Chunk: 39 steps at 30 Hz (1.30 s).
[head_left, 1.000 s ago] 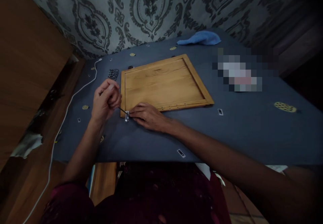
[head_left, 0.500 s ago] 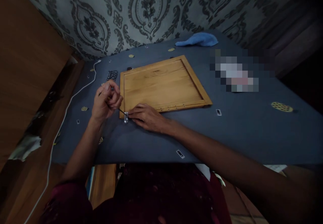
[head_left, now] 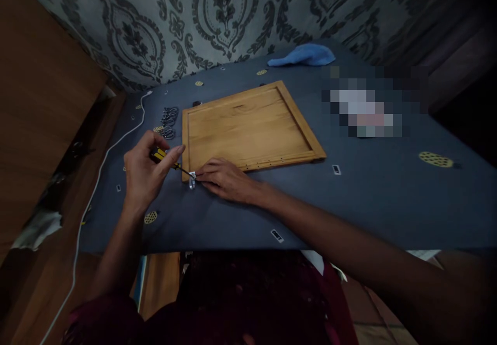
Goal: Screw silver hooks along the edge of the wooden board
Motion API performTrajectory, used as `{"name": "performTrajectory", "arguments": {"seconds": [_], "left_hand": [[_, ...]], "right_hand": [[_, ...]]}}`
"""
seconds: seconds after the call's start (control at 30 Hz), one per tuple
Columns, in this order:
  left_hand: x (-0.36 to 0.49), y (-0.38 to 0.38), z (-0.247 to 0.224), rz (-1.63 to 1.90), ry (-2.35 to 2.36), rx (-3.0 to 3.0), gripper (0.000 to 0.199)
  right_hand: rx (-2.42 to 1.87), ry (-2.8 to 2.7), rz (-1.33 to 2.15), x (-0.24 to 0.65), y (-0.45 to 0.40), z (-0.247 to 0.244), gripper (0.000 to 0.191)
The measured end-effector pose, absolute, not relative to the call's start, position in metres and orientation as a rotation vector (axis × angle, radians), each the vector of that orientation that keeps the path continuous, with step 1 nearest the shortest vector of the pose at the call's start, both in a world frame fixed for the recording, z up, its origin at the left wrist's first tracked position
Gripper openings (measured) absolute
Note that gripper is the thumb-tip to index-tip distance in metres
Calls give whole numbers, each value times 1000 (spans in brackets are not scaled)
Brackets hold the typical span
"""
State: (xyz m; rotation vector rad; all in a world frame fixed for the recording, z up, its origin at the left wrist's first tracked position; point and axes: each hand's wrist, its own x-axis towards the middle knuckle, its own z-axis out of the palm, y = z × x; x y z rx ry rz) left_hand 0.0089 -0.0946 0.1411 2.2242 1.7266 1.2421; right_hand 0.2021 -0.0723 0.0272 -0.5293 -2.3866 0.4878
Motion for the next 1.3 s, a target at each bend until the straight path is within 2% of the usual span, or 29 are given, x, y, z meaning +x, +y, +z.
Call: {"name": "performTrajectory", "arguments": {"seconds": [0.53, 0.83, 1.3], "left_hand": [[3, -113, 134, 1384, 1622, 1997, 16], [1, -115, 135, 1436, 1667, 2094, 31], [-4, -111, 142, 1330, 1518, 2127, 22]], "right_hand": [[-548, -2426, 518, 204, -73, 31, 28], [-552, -2430, 519, 204, -73, 29, 27], [-548, -2423, 541, 204, -73, 27, 31]]}}
